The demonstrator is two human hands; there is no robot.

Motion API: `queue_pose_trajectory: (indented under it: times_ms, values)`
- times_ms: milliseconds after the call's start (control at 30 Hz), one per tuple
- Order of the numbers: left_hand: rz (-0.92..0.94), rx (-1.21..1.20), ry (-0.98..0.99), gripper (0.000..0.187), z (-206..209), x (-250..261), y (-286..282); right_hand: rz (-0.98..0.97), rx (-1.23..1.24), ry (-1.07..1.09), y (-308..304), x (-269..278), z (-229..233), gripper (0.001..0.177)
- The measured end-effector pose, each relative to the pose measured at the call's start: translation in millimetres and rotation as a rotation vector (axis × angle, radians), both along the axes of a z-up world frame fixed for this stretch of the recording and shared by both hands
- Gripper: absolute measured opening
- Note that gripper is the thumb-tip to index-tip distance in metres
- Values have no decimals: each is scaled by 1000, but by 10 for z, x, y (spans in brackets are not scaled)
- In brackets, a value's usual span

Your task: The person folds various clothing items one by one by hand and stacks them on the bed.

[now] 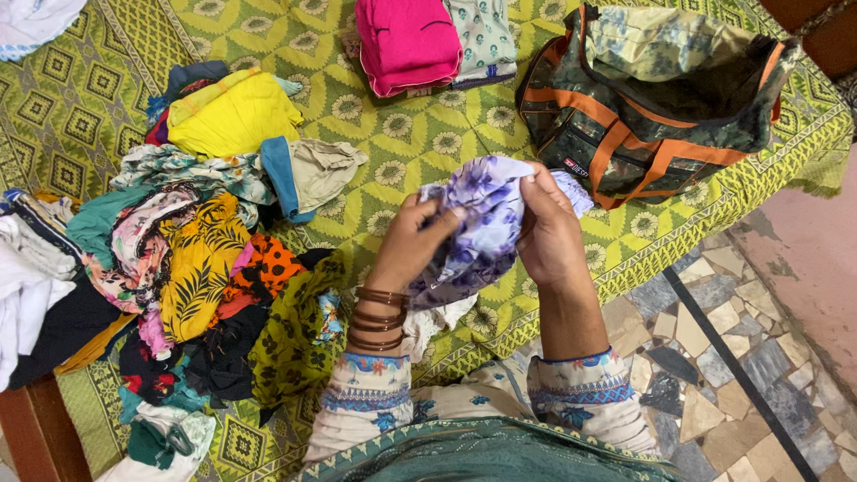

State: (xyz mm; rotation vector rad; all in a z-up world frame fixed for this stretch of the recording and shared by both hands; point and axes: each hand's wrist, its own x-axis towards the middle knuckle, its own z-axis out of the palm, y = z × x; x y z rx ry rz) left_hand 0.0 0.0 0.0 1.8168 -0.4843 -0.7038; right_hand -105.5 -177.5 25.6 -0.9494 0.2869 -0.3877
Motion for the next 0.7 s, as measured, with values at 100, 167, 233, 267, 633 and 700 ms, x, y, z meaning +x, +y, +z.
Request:
queue_pose_trajectory:
  times_ms: [100,167,233,267,633,700]
  values:
    - [56,-175,97,32,-2,113,67,-109,-125,16,-24,36,43,19]
    - [58,-379,320,30,64,176,157,-193,-506,173,-5,47,65,18]
    - [60,-578,545,28,128,185,184,-275,-883,333,44,54,72,17]
    - [71,-571,423,30,149,174,174,-318,-844,168,86,51,65,15]
    - [111,-484,84,36,110,164,170,506,-778,283,368,103,-712,50]
    - [64,-311,4,31,117,177,222,720,-766,471,325,43,-693,57]
